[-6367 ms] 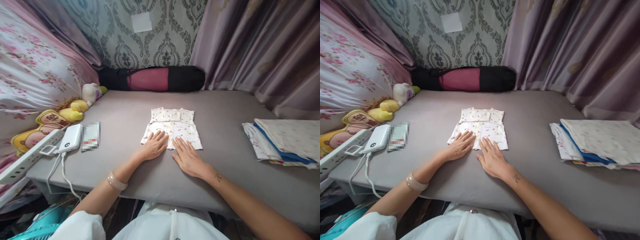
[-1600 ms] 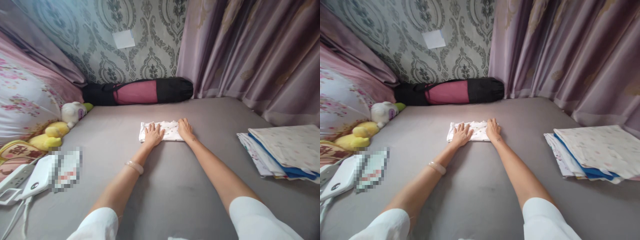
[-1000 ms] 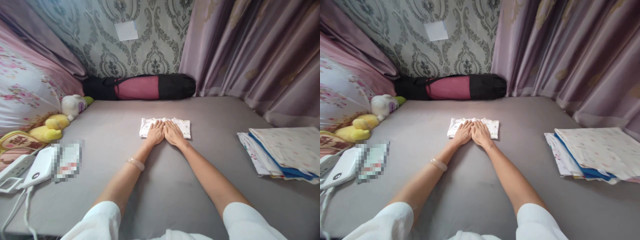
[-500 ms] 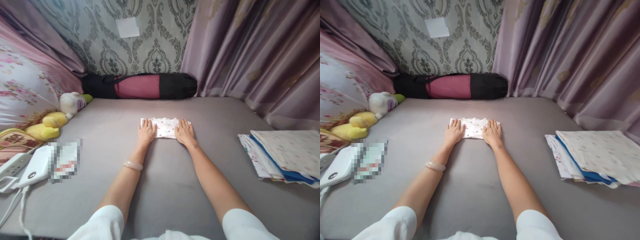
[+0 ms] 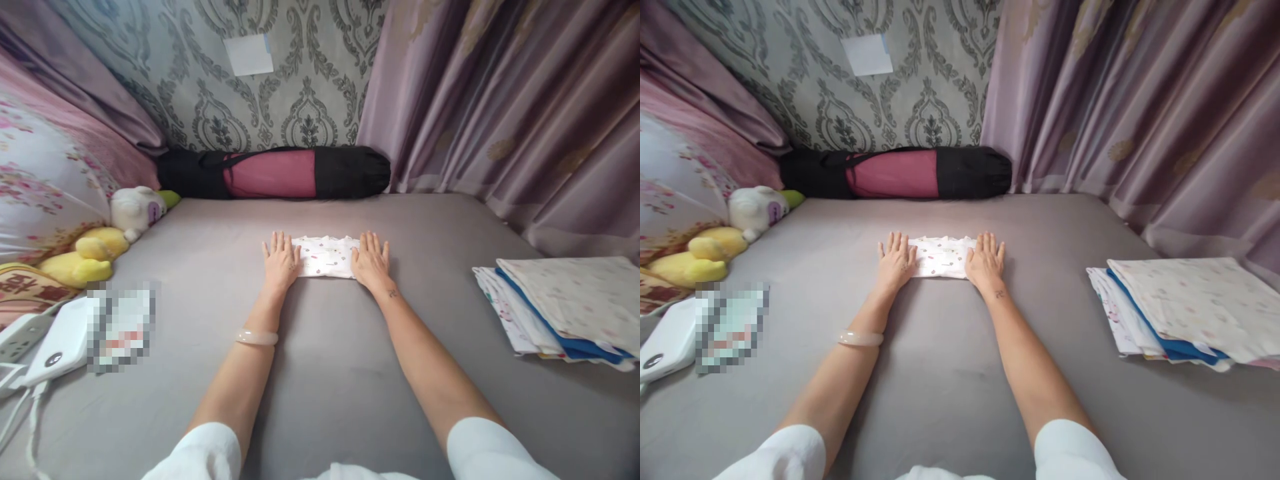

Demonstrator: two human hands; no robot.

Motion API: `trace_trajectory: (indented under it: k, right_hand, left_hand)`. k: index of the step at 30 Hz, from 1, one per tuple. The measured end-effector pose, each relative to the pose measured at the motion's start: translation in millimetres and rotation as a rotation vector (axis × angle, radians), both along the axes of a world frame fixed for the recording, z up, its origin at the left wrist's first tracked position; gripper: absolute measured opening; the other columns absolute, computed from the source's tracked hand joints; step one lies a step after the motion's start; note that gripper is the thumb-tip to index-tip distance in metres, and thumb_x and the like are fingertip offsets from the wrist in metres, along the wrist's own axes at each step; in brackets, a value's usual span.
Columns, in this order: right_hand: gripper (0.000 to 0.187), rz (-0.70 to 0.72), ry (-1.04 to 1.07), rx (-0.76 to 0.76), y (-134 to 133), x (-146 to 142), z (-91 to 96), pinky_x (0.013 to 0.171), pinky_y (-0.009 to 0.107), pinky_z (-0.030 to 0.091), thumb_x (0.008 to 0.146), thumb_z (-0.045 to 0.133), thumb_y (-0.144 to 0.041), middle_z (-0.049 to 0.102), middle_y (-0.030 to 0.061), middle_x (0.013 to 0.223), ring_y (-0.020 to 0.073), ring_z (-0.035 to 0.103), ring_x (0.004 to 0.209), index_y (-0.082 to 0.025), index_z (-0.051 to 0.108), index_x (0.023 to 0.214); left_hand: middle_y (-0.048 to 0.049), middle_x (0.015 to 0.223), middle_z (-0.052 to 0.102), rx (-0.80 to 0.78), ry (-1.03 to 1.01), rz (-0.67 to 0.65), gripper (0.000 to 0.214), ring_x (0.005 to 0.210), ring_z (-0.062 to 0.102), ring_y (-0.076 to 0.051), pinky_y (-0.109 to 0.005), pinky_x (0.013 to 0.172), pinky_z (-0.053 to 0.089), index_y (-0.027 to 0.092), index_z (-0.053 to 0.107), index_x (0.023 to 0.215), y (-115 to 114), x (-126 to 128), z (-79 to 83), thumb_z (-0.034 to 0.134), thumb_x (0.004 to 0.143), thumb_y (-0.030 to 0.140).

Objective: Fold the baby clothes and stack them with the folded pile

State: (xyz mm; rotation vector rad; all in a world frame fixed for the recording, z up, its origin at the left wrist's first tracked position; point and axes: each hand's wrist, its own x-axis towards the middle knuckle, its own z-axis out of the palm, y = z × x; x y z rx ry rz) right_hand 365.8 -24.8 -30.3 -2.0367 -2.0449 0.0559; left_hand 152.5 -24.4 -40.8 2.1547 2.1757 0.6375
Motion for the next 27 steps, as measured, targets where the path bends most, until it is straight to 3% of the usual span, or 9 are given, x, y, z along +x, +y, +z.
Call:
trace_trajectory:
  k: [4,7,15,21,27]
  right_hand:
    - [0.057,0.211,0.046,0.039,-5.1,-25.9,5.0,0.121,0.042,0.005,0.098,0.023,-0.027,0.025,0.0109,0.159,0.022,0.016,0.148,-0.005,0.031,0.15]
    - [0.057,0.282,0.054,0.019,-5.8,-37.1,0.2,0.121,0.04,0.006,0.097,0.025,-0.025,0.026,0.0094,0.159,0.0216,0.017,0.148,-0.007,0.031,0.151]
    - [0.057,0.315,0.041,-0.026,0.0,-35.9,-16.6,0.12,0.04,0.012,0.098,0.025,-0.026,0.032,0.0099,0.156,0.0232,0.021,0.146,-0.005,0.035,0.149]
    - [0.055,0.313,0.032,-0.048,-0.4,-36.3,-12.6,0.12,0.039,0.012,0.098,0.026,-0.026,0.032,0.0093,0.156,0.0222,0.021,0.147,-0.007,0.035,0.149]
    - [0.056,0.237,0.022,-0.024,-2.9,-31.7,-5.9,0.12,0.042,0.007,0.099,0.024,-0.028,0.03,0.0097,0.157,0.0222,0.019,0.147,-0.007,0.033,0.15]
  left_hand:
    - [-0.0131,0.154,0.037,0.077,0.054,-0.257,0.052,0.148,0.02,-0.026,-0.049,0.121,0.007,0.013,0.043,0.143,-2.4,28.6,3.2,0.028,0.098,0.033]
    - [-0.0128,0.152,0.04,0.048,0.077,-0.341,0.051,0.147,0.022,-0.027,-0.049,0.121,0.012,0.012,0.043,0.143,-1.2,40.4,-1.9,0.028,0.098,0.03]
    - [-0.0085,0.152,0.041,-0.148,0.118,-0.309,0.052,0.145,0.028,-0.025,-0.044,0.119,0.023,0.015,0.044,0.144,2.3,38.3,-5.9,0.025,0.101,0.035]
    - [-0.0072,0.153,0.04,-0.148,0.139,-0.306,0.052,0.145,0.028,-0.025,-0.044,0.119,0.023,0.016,0.043,0.145,1.8,39.3,-4.6,0.025,0.101,0.036]
    - [-0.0102,0.151,0.043,-0.021,0.153,-0.251,0.052,0.145,0.027,-0.027,-0.049,0.119,0.018,0.014,0.043,0.144,0.8,36.3,-2.6,0.023,0.101,0.036]
